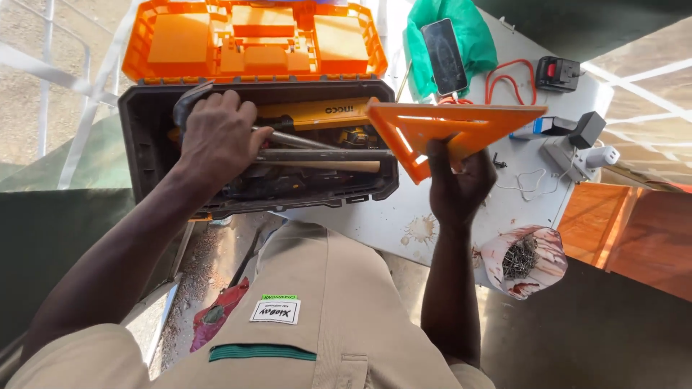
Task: Organizing various hand tools and small hardware items into a portable toolbox.
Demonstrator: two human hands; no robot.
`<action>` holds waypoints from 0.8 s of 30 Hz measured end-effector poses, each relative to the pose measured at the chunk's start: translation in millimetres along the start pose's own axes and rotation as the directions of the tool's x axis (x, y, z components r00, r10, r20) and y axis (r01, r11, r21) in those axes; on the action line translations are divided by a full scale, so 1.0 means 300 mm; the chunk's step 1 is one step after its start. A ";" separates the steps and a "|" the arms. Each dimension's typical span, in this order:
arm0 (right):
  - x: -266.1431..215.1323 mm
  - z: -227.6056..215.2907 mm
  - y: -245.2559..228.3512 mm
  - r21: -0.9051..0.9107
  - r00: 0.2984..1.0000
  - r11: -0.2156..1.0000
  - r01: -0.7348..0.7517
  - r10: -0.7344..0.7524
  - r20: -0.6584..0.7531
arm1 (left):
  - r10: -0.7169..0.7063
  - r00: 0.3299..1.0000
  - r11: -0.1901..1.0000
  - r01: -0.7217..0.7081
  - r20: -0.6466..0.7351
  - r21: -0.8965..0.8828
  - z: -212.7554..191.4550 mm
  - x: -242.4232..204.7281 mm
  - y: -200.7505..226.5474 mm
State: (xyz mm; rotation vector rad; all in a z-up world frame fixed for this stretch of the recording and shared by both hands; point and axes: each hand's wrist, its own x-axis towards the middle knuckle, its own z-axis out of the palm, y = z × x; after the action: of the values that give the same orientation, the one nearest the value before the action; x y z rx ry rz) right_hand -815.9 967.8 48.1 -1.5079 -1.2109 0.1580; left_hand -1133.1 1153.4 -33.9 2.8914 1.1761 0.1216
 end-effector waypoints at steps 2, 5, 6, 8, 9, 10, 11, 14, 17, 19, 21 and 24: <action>-0.034 -0.041 0.062 0.016 0.999 1.000 -0.020 0.021 -0.048 | -0.052 0.998 0.999 0.052 0.030 0.000 -0.071 0.004 -0.003; -0.033 -0.090 0.114 0.043 0.997 0.998 -0.037 0.040 -0.066 | -0.124 0.985 0.992 0.124 0.118 0.009 -0.149 -0.003 -0.007; -0.024 -0.105 0.125 0.048 0.997 0.998 -0.031 0.034 -0.064 | -0.119 0.979 0.993 0.117 0.163 0.021 -0.169 -0.004 -0.008; -0.029 -0.098 0.121 0.015 1.000 1.000 -0.018 0.018 0.005 | -0.108 0.969 0.992 0.120 0.223 -0.044 -0.160 -0.003 -0.019; -0.029 -0.088 0.121 -0.019 0.999 1.000 0.003 -0.002 0.044 | -0.072 0.962 0.990 0.102 0.265 -0.099 -0.162 0.011 -0.033; -0.015 -0.045 0.084 -0.012 0.999 1.000 0.005 -0.004 0.049 | -0.081 0.961 0.989 0.110 0.265 -0.096 -0.180 0.007 -0.027; -0.009 -0.003 0.044 0.049 0.983 0.999 0.004 -0.013 0.184 | -0.052 0.963 0.963 0.118 0.265 -0.241 -0.201 0.008 -0.025; 0.058 0.166 -0.121 0.169 0.860 0.986 0.000 -0.086 0.503 | -0.010 0.979 0.842 0.119 0.205 -0.527 -0.286 0.010 -0.016; 0.071 0.349 -0.155 0.146 0.619 0.975 0.165 -0.218 0.755 | -0.019 0.993 0.533 0.112 0.121 -0.839 -0.329 0.007 -0.031; 0.046 0.456 -0.131 0.090 0.474 0.941 0.326 -0.245 0.846 | -0.041 0.992 0.273 0.127 0.120 -0.954 -0.333 -0.015 -0.050; 0.016 0.554 -0.106 0.006 0.441 0.922 0.387 -0.191 0.877 | 0.153 0.988 0.047 -0.015 -0.008 -0.999 -0.324 -0.041 -0.076; 0.015 0.558 -0.133 0.064 0.563 0.880 0.472 -0.356 0.746 | -0.063 0.997 0.625 0.067 0.035 -0.778 -0.348 -0.112 -0.075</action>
State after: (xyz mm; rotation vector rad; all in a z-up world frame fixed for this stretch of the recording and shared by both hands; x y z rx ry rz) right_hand -949.0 1074.2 23.1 -1.2386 -2.2683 0.4032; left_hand -1180.9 1144.7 66.8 2.0572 0.8959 0.4911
